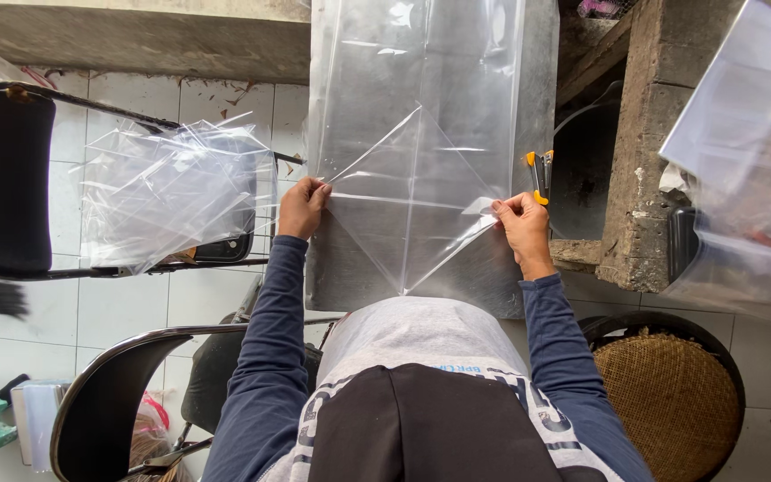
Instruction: The person repeatedly takes clear plastic sheets, folds them into pouch shapes, and secures the bottom corners with a stapler. The finished pouches are stacked on a nearby chair.
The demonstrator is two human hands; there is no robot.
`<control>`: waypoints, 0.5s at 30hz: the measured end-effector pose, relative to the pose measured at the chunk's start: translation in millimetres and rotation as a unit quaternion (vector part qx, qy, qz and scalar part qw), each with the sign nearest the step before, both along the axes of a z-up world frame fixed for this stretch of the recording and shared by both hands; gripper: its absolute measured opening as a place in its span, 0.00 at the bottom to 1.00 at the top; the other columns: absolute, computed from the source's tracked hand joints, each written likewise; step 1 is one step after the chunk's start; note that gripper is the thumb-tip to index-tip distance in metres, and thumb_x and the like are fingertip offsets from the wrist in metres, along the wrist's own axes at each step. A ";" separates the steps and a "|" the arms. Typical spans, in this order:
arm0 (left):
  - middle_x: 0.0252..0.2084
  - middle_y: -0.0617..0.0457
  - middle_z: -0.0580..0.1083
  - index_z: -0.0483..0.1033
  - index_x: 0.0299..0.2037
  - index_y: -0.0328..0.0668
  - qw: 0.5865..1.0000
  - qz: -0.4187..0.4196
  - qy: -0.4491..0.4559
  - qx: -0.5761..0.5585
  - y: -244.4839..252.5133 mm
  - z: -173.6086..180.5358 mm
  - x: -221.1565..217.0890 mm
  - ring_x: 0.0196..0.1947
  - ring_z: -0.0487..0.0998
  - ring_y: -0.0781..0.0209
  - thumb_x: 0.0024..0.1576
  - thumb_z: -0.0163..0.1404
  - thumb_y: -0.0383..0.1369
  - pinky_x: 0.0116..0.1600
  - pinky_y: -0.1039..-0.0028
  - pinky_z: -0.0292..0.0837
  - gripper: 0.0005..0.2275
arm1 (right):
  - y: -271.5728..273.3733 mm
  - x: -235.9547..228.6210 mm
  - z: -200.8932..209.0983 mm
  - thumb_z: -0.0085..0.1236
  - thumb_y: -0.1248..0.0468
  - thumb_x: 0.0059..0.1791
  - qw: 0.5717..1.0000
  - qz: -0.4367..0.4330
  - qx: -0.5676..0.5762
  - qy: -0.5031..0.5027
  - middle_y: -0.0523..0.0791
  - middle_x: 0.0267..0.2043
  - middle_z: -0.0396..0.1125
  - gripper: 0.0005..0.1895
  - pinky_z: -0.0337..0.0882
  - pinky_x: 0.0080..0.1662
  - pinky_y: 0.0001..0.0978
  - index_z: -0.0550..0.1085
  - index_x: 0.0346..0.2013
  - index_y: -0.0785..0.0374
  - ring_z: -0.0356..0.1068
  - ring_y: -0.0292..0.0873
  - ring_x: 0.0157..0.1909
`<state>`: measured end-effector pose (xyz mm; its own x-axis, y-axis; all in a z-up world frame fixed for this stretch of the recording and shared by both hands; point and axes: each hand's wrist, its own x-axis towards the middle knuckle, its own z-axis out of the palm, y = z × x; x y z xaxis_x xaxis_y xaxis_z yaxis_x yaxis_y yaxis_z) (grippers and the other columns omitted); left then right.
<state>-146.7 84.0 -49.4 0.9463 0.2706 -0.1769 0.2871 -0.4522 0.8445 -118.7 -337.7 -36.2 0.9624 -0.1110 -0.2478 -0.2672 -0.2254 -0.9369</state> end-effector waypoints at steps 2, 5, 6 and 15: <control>0.33 0.49 0.76 0.81 0.35 0.39 0.981 -0.014 -0.038 0.188 -3.4 1.9 -2.8 0.33 0.77 0.56 0.59 0.60 0.35 0.40 0.66 0.73 0.08 | 4.2 0.9 -6.9 0.66 0.66 0.50 1.000 -0.016 -0.010 -0.010 0.42 0.28 0.71 0.10 0.73 0.30 0.22 0.72 0.31 0.65 0.70 0.31 0.27; 0.40 0.48 0.72 0.78 0.36 0.39 0.986 0.019 0.006 0.168 -9.9 7.5 -6.1 0.33 0.77 0.56 0.59 0.59 0.37 0.41 0.67 0.75 0.09 | 9.3 3.6 -9.5 0.67 0.66 0.50 0.997 -0.017 -0.072 -0.039 0.43 0.27 0.71 0.11 0.72 0.29 0.22 0.71 0.30 0.65 0.69 0.31 0.26; 0.40 0.48 0.72 0.78 0.35 0.39 0.984 0.016 0.006 0.177 -11.6 9.0 -7.0 0.34 0.77 0.56 0.59 0.59 0.37 0.41 0.67 0.75 0.10 | 10.0 5.1 -8.2 0.67 0.66 0.50 0.995 -0.013 -0.084 -0.052 0.43 0.27 0.71 0.11 0.72 0.29 0.22 0.71 0.30 0.64 0.70 0.31 0.26; 0.38 0.50 0.73 0.74 0.39 0.37 0.983 -0.035 0.014 0.179 3.2 12.4 -11.1 0.37 0.76 0.55 0.56 0.62 0.38 0.45 0.66 0.75 0.13 | 21.4 8.1 21.1 0.71 0.64 0.47 0.946 0.042 -0.294 -0.130 0.50 0.38 0.66 0.15 0.73 0.39 0.36 0.70 0.34 0.67 0.68 0.42 0.35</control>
<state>-157.8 87.2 -37.0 0.9611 0.2540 -0.1083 0.2650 -0.7384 0.6202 -110.6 -316.3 -15.0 0.9939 -0.0755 0.0798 -0.0020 -0.7389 -0.6738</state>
